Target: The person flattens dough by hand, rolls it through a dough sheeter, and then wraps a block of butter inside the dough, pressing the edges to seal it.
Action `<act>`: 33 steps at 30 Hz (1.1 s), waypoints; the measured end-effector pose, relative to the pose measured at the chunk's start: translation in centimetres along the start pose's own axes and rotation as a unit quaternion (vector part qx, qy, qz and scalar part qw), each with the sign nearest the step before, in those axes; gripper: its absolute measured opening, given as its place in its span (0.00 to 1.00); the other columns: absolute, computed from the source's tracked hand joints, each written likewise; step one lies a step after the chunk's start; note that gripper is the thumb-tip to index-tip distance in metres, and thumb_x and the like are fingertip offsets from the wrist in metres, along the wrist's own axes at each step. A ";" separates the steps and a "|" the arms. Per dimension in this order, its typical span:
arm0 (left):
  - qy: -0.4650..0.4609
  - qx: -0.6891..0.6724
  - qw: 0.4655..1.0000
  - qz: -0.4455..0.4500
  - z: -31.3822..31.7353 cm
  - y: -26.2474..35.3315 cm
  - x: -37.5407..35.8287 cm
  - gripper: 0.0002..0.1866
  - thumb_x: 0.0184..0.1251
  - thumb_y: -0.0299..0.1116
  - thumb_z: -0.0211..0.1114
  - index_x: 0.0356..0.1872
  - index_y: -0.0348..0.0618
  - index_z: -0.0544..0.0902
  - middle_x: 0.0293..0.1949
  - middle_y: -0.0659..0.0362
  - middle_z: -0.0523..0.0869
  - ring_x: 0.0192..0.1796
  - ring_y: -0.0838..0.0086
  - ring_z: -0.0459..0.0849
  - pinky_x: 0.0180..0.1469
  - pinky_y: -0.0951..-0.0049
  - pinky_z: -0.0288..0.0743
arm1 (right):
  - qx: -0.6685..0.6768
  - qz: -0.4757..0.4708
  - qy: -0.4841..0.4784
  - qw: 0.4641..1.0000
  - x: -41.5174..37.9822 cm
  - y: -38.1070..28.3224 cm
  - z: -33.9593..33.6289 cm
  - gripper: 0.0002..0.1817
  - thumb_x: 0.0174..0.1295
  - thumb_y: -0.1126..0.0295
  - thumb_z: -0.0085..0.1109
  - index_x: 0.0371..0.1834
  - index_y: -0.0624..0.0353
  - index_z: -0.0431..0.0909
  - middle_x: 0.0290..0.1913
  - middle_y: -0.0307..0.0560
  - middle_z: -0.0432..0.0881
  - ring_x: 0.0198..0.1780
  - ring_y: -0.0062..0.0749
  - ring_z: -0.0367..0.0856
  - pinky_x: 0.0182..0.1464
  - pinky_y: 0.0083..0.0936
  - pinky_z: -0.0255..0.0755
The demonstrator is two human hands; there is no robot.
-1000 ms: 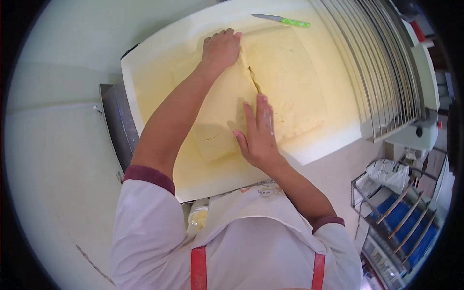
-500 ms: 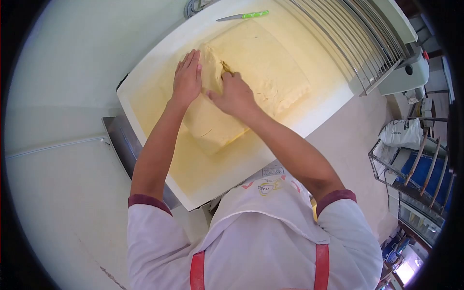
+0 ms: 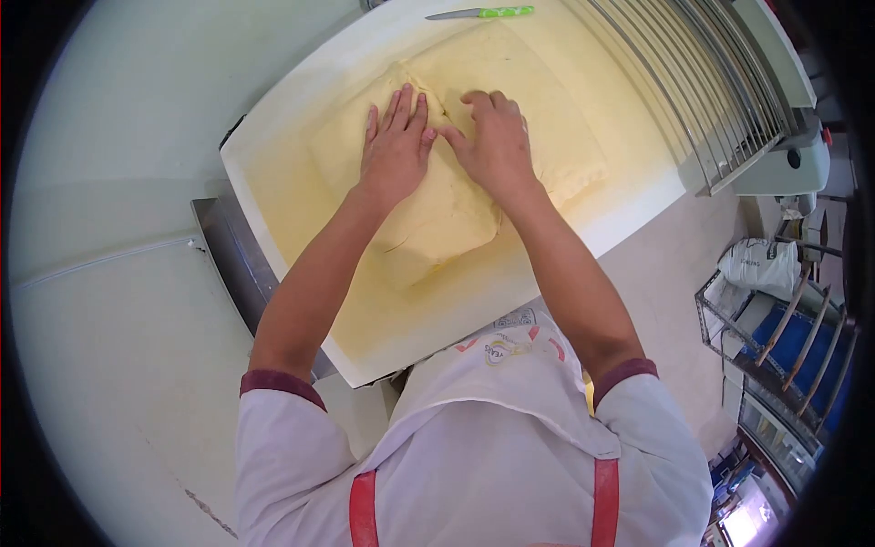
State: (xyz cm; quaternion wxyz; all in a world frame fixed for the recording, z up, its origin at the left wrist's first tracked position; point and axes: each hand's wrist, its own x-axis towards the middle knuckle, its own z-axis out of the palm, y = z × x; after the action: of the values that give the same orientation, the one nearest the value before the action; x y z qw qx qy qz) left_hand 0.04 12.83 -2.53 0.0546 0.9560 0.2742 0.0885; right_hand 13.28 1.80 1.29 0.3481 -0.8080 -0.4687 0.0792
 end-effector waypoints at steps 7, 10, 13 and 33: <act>0.004 -0.083 0.996 -0.013 -0.9 -0.3 0.2 0.25 0.77 0.40 0.46 0.70 0.41 0.66 0.75 0.52 0.61 0.76 0.61 0.59 0.76 0.51 0.46 | -0.015 -0.017 -0.039 0.999 2.4 1.6 2.1 0.09 0.56 0.64 0.68 0.33 0.58 0.83 0.35 0.45 0.82 0.43 0.44 0.77 0.51 0.42 0.69; 0.062 -0.192 0.979 -0.011 -2.3 -1.8 1.3 0.24 0.77 0.38 0.47 0.69 0.40 0.68 0.73 0.53 0.65 0.74 0.61 0.62 0.76 0.51 0.48 | 0.062 -0.010 -0.043 0.997 3.1 1.6 1.6 0.08 0.56 0.65 0.67 0.29 0.57 0.82 0.32 0.45 0.82 0.39 0.43 0.77 0.48 0.41 0.68; 0.065 -0.085 0.994 0.017 -0.3 -2.2 1.9 0.24 0.76 0.36 0.48 0.68 0.39 0.69 0.71 0.53 0.68 0.74 0.62 0.64 0.75 0.52 0.49 | -0.026 -0.026 0.046 0.998 4.7 0.2 2.8 0.07 0.55 0.66 0.67 0.27 0.57 0.82 0.28 0.45 0.82 0.37 0.42 0.77 0.46 0.40 0.67; 0.217 -0.222 0.913 -0.265 -7.4 -10.4 -14.6 0.16 0.69 0.28 0.60 0.56 0.42 0.81 0.60 0.51 0.80 0.69 0.61 0.72 0.71 0.64 0.62 | -0.041 -0.013 -0.063 0.997 9.5 1.0 4.3 0.14 0.56 0.56 0.68 0.36 0.54 0.85 0.29 0.46 0.86 0.29 0.40 0.83 0.34 0.34 0.74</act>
State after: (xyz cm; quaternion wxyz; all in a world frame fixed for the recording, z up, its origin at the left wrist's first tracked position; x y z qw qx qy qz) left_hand -18.97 14.18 1.07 0.2264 0.7688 0.4957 0.3346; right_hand 17.27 11.29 -0.69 0.2860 -0.8090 -0.5025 0.1062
